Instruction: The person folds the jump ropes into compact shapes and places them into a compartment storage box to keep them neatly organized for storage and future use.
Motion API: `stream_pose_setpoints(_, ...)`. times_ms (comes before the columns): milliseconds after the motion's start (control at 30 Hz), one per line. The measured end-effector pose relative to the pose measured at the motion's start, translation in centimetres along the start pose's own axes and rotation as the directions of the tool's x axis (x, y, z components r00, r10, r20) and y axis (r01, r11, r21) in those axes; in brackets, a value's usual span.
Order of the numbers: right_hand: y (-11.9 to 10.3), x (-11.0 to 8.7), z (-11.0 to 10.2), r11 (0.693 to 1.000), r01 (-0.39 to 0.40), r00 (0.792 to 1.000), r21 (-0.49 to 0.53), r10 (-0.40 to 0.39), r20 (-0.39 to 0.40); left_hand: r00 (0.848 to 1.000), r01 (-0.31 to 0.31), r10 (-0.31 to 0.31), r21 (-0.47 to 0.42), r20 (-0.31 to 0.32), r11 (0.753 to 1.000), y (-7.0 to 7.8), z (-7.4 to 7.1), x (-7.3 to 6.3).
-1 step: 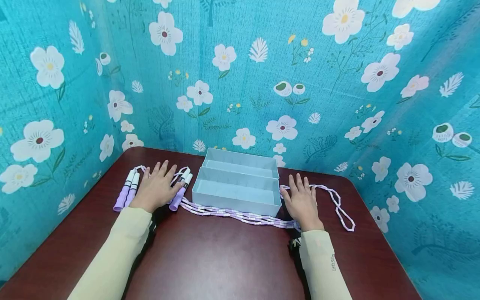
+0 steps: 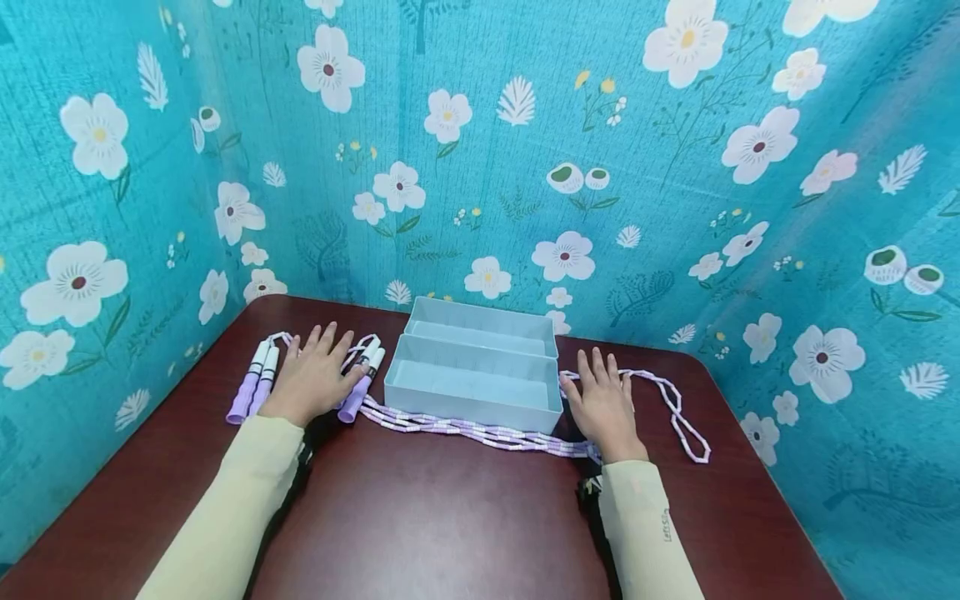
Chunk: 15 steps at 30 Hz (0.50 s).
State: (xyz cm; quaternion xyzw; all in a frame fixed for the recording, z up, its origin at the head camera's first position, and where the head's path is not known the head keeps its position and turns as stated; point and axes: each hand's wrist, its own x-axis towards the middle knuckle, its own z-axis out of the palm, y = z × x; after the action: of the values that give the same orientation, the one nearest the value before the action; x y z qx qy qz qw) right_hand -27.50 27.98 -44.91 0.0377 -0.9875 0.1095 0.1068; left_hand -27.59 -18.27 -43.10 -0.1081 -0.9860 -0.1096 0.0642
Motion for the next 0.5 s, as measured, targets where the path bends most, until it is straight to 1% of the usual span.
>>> stream_pose_setpoints(100,-0.1,0.0,-0.1,1.0,0.004,1.0,0.007,-0.004,-0.016,1.0,-0.004,0.004,0.008,-0.011,1.0,0.0,0.0,0.0)
stream_pose_setpoints(333,-0.5,-0.1,-1.4,0.999,0.029,0.997,0.016,-0.027,-0.076,0.998,-0.036,0.037,0.036,-0.044,0.999,0.4,0.7,0.0)
stream_pose_setpoints(500,-1.0,-0.2,-2.7,0.998,0.057,0.991,0.008,-0.055,-0.119,0.996,-0.059,0.06,0.013,-0.062,0.998,0.7,1.2,0.0)
